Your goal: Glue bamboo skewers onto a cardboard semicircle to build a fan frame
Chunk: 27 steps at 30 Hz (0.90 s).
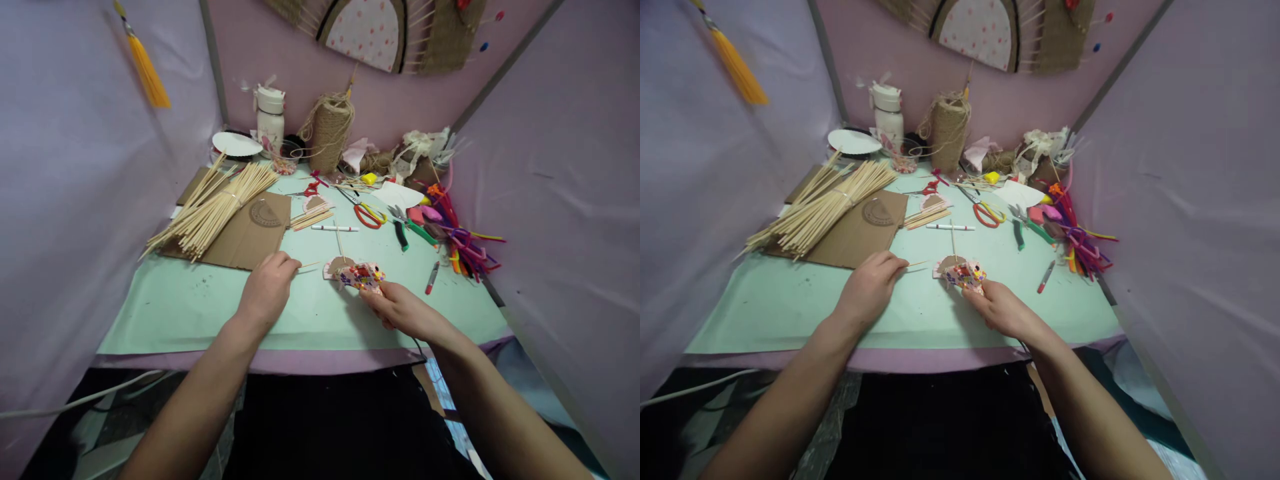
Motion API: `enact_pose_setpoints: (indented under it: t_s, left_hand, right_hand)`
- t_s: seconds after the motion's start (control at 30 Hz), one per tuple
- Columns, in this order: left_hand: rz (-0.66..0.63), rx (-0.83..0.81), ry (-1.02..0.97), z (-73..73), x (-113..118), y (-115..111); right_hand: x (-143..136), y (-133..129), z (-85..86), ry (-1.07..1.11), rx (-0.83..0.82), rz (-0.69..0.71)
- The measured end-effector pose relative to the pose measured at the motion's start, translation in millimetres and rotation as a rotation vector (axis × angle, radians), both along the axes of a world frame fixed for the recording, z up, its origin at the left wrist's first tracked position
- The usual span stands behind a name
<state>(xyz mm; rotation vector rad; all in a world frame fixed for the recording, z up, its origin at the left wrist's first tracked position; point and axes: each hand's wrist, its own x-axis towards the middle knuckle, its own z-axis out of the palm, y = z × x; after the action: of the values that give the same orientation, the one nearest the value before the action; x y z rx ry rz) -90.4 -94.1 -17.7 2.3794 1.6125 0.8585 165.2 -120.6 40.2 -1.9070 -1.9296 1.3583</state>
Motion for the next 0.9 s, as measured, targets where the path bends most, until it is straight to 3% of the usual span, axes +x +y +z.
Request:
enact_pose_setpoints:
  t_s: [0.9]
  left_hand:
    - [-0.002, 0.013, -0.007, -0.4, 0.2, 0.4]
  right_hand:
    - [-1.3, -0.6, 0.8, 0.008, 0.029, -0.034]
